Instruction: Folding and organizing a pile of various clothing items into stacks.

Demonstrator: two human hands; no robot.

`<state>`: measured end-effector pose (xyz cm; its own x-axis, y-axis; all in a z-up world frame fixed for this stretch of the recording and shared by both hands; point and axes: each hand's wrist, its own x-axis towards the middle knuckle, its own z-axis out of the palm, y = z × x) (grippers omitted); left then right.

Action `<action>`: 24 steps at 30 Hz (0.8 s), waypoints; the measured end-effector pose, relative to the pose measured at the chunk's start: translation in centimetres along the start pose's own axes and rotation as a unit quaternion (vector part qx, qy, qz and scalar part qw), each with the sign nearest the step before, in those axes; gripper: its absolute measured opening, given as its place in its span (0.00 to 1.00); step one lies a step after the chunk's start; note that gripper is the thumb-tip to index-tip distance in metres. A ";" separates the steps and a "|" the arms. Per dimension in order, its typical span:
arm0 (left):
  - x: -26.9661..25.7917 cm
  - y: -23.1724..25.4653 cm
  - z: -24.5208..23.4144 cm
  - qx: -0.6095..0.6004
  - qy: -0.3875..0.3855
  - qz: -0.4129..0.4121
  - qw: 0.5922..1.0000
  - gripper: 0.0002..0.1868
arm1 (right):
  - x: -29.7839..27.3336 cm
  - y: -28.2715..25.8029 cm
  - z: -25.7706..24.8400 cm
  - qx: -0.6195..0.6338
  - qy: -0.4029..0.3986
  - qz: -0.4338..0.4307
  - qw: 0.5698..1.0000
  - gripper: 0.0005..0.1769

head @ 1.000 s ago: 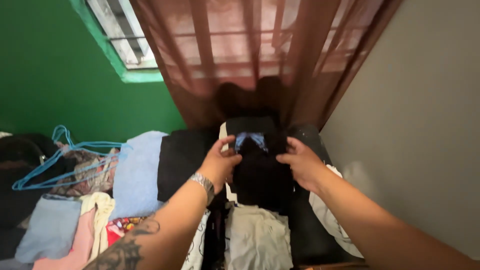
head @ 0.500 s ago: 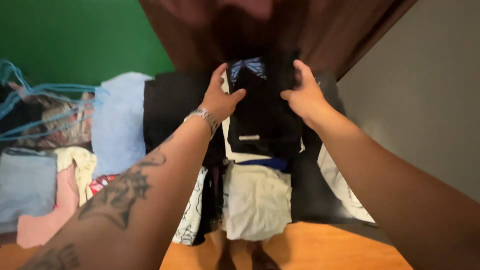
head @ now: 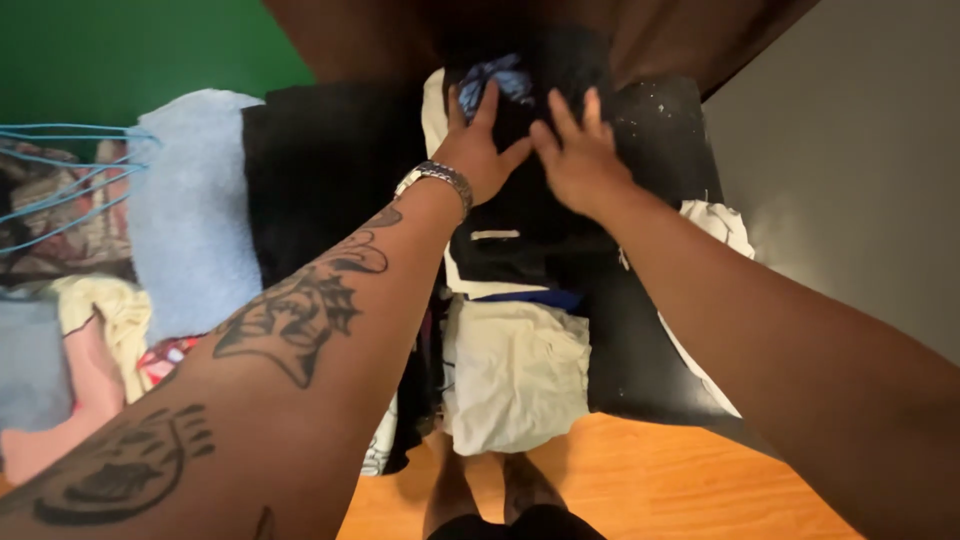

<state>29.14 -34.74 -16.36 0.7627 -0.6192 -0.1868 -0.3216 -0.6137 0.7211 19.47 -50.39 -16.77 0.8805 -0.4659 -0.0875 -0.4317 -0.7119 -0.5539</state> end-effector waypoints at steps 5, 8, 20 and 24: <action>2.9 -2.2 3.5 0.066 -0.048 -0.056 0.995 0.56 | 1.1 2.3 3.4 -0.050 -0.084 0.049 0.994 0.39; 4.9 -3.1 6.6 0.086 -0.023 -0.048 0.995 0.55 | 2.3 5.0 5.3 -0.049 -0.088 0.064 0.993 0.39; 6.9 -5.9 9.2 0.082 0.006 -0.041 0.996 0.54 | 3.9 6.8 7.2 -0.040 -0.051 0.060 0.996 0.41; 4.0 -3.8 6.8 0.123 -0.016 -0.049 0.991 0.55 | 1.6 4.3 4.5 -0.041 -0.082 0.082 0.992 0.42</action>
<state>29.63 -38.25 -24.37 0.7797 -0.5635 -0.2729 -0.3766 -0.7703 0.5145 19.95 -51.84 -22.99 0.8146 -0.4914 -0.3080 -0.5798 -0.6772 -0.4530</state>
